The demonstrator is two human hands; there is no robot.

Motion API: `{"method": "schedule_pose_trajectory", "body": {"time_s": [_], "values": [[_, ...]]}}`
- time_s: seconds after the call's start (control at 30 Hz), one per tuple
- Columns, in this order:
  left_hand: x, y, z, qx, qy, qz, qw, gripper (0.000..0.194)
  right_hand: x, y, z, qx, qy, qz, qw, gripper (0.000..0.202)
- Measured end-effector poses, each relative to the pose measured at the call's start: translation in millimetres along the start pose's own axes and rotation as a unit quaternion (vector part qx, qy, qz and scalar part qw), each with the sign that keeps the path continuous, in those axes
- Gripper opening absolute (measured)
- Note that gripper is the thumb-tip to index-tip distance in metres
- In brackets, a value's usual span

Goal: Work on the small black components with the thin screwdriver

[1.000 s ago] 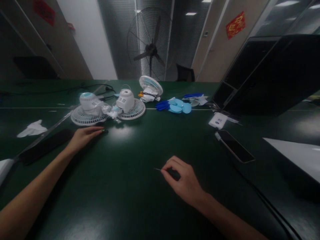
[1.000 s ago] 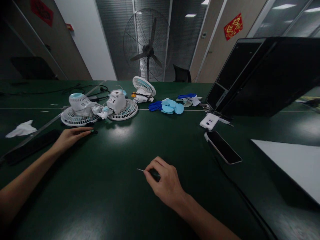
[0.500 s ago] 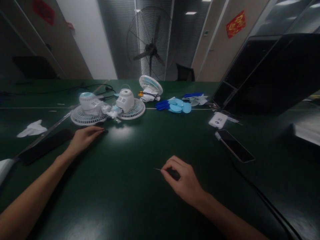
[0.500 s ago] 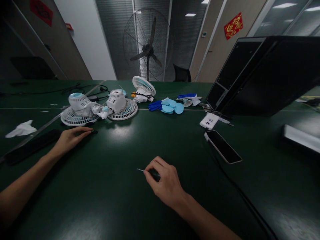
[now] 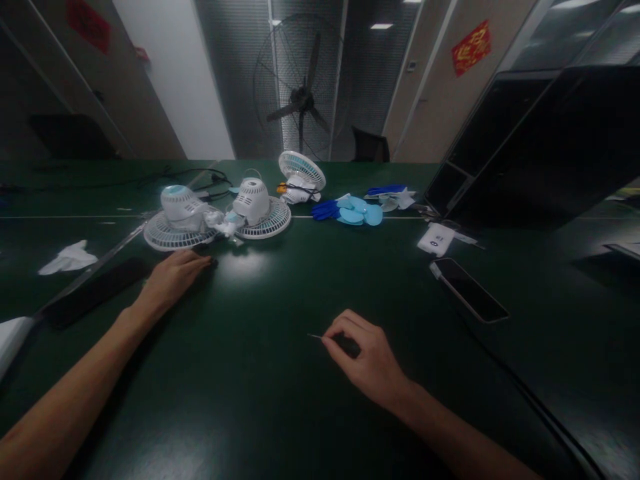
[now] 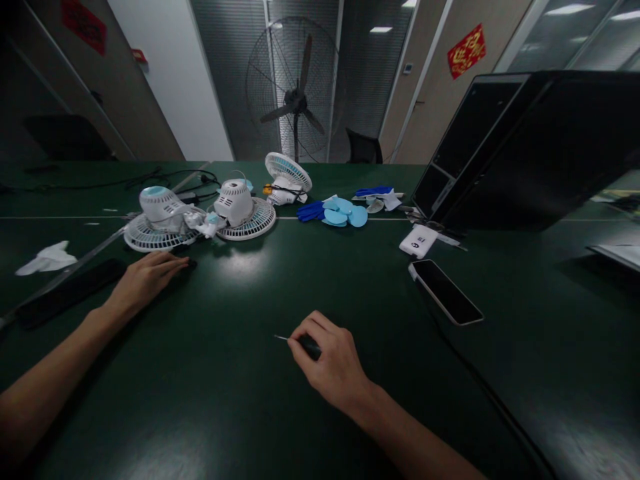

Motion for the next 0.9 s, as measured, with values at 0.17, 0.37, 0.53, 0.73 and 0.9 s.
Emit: {"method": "schedule_pose_trajectory", "body": {"time_s": [0.17, 0.37, 0.53, 0.73, 0.9], "values": [[7.9, 7.0, -1.8, 0.026, -0.031, -0.030, 0.999, 0.047, -0.3, -1.2, 0.3, -0.003, 0.000, 0.007, 1.000, 0.008], [14.2, 3.0, -6.4, 0.000, -0.016, -0.060, 0.998, 0.051, -0.6, -1.7, 1.6, -0.003, 0.001, 0.003, 1.000, 0.008], [7.6, -7.6, -3.7, -0.019, 0.026, -0.113, 0.993, 0.047, -0.6, -1.0, 0.9, -0.005, -0.008, 0.002, 1.000, 0.008], [12.0, -7.9, -2.4, -0.036, 0.071, -0.154, 0.985, 0.048, 1.3, -1.8, 0.9, -0.009, -0.012, 0.000, 1.000, 0.008], [16.7, 0.2, -2.9, -0.018, 0.109, -0.152, 0.982, 0.046, 1.7, -2.1, 1.0, -0.006, -0.005, 0.003, 1.000, 0.008]]}}
Point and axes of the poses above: each hand's wrist, its own z-axis away from the middle knuckle, its own y-axis out of the back of the hand, x = y × z, the point moved 10 cm from there along -z, towards the middle knuckle, and after that the axes turned 2 degrees about x, right-handed, at the moved point
